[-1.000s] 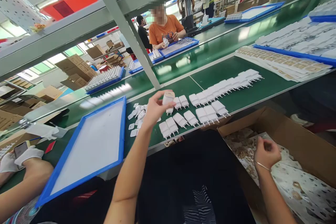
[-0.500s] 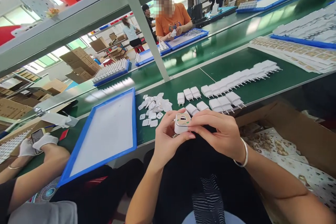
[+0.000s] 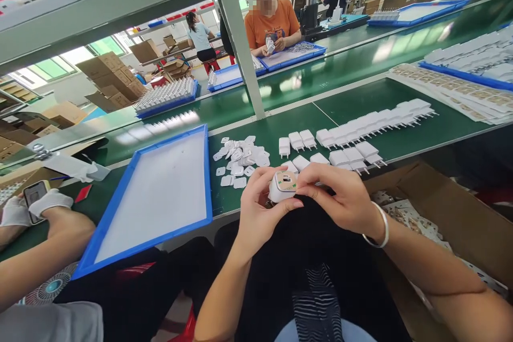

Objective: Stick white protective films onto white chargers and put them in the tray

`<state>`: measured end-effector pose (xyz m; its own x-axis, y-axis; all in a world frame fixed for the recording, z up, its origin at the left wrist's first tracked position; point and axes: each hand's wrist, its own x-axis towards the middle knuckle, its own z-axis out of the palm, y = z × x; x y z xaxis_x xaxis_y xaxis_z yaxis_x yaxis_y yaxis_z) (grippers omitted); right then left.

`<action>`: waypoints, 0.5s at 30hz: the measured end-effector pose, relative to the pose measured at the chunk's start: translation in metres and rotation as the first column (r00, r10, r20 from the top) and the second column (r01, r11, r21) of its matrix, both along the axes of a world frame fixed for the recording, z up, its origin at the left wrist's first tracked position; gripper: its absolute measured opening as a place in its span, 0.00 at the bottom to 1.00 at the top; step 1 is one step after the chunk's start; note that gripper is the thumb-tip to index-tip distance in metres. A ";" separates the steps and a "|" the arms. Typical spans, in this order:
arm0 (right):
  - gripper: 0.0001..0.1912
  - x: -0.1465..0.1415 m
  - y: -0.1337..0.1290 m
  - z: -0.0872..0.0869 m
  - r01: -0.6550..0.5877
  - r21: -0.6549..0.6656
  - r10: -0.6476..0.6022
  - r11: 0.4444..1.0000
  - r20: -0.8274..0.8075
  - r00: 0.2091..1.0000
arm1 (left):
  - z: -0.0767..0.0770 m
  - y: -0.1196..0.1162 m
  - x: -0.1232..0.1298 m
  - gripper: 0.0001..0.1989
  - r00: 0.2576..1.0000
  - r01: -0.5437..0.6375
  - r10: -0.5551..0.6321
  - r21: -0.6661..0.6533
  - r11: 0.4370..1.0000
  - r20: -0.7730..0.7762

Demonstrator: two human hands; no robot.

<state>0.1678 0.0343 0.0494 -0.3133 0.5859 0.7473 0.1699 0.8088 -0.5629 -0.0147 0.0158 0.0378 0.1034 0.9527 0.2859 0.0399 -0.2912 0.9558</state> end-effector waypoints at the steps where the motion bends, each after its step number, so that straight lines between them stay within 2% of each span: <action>1: 0.08 0.002 0.002 0.004 -0.028 -0.049 0.029 0.998 0.027 0.999 | 0.000 0.000 -0.001 0.26 1.000 0.020 -0.020 0.005 1.000 0.001; 3: 0.08 0.005 0.005 0.012 -0.051 -0.102 0.057 0.993 0.055 0.997 | 0.001 0.002 -0.002 0.26 0.998 0.052 -0.053 0.010 0.999 0.019; 6: 0.09 0.007 0.008 0.019 -0.011 -0.013 0.012 1.000 0.046 0.999 | 0.005 0.005 0.003 0.26 0.995 0.066 -0.066 0.013 0.998 0.069; 10: 0.10 0.009 0.006 0.015 0.058 0.136 -0.053 0.989 -0.043 0.998 | 0.013 0.008 0.014 0.25 0.992 0.054 -0.058 0.043 0.998 0.115; 15: 0.11 0.014 0.001 0.009 0.073 0.092 -0.062 0.993 -0.118 0.991 | 0.020 0.006 0.021 0.25 0.996 0.007 -0.016 0.097 0.995 0.088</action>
